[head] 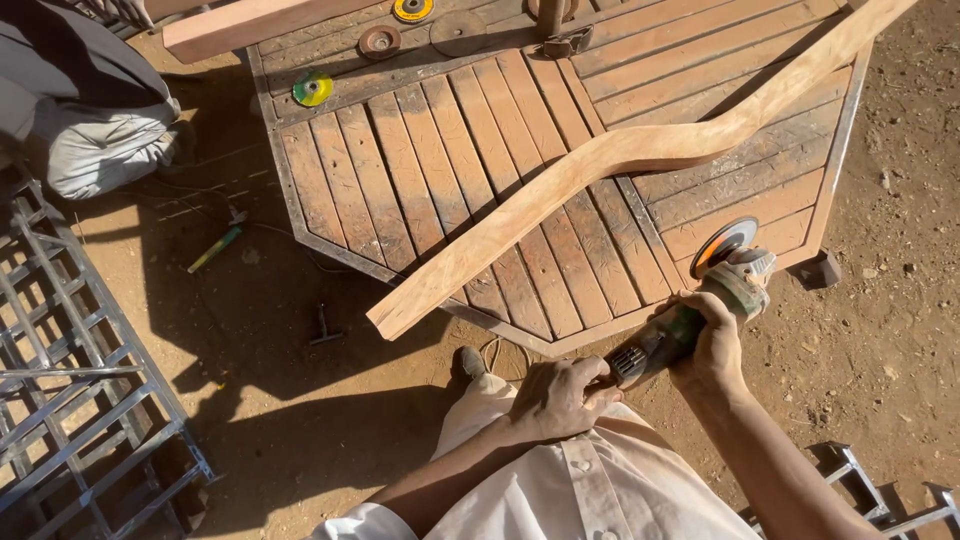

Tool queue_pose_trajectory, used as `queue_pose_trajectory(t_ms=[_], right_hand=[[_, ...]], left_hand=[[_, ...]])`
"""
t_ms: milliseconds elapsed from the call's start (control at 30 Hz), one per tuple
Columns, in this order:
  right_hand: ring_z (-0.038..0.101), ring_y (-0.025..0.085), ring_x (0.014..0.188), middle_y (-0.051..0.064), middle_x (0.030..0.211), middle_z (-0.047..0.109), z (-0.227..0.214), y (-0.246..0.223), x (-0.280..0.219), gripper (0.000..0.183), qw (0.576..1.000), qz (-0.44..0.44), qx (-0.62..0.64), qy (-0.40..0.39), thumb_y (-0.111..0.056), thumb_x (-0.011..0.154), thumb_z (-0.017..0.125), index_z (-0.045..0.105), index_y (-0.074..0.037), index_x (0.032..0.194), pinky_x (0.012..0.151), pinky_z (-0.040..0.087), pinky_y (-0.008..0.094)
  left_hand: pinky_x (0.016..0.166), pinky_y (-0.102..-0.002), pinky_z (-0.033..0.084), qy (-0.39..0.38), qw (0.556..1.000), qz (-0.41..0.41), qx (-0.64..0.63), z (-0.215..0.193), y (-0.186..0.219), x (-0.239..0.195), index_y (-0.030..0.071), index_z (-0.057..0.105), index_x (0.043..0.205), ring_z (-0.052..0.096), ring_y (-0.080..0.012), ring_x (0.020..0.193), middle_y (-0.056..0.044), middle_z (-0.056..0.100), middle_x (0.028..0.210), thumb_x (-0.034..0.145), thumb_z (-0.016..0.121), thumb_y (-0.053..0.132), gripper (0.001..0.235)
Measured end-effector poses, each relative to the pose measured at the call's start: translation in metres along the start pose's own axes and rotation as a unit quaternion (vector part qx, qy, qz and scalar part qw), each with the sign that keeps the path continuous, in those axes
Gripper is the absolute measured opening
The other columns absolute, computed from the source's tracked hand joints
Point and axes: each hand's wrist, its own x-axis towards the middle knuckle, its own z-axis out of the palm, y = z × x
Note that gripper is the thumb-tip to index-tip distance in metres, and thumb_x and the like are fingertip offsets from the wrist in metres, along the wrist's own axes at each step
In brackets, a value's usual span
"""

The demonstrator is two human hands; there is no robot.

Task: Sanding wooden planks using an angle grinder with a sanding disc

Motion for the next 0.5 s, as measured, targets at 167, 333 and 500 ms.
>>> queue_pose_trajectory(t_ms=[167, 333, 500], right_hand=[[0.063, 0.028, 0.071, 0.017, 0.073, 0.062, 0.048, 0.001, 0.008, 0.031, 0.906, -0.049, -0.421, 0.005, -0.030, 0.064, 0.088, 0.070, -0.007, 0.076, 0.072, 0.047, 0.041], [0.063, 0.031, 0.063, 0.018, 0.067, 0.064, 0.069, 0.023, 0.049, 0.036, 0.809, -0.079, -0.580, -0.050, -0.023, 0.061, 0.087, 0.070, 0.001, 0.082, 0.066, 0.047, 0.040], [0.065, 0.034, 0.063, 0.018, 0.065, 0.068, 0.115, 0.056, 0.081, 0.040, 0.716, -0.075, -0.684, -0.113, -0.027, 0.066, 0.086, 0.072, 0.004, 0.085, 0.069, 0.049, 0.040]], left_hand=[[0.078, -0.045, 0.058, 0.052, 0.992, -0.070, -0.089, 0.039, -0.090, -0.004, 0.011, 0.068, 0.095, 0.074, -0.0377, 0.087, -0.018, 0.074, 0.088, 0.095, 0.073, 0.033, 0.023], [0.075, -0.037, 0.057, 0.348, 0.929, -0.129, 0.011, -0.008, -0.194, -0.051, 0.022, 0.067, 0.102, 0.074, -0.0234, 0.081, -0.005, 0.076, 0.089, 0.091, 0.078, 0.031, 0.018], [0.112, -0.053, 0.039, 0.391, 0.846, -0.307, 0.194, -0.085, -0.272, -0.093, 0.003, 0.037, 0.153, 0.050, -0.0418, 0.133, -0.029, 0.051, 0.144, 0.095, 0.074, 0.035, 0.076]])
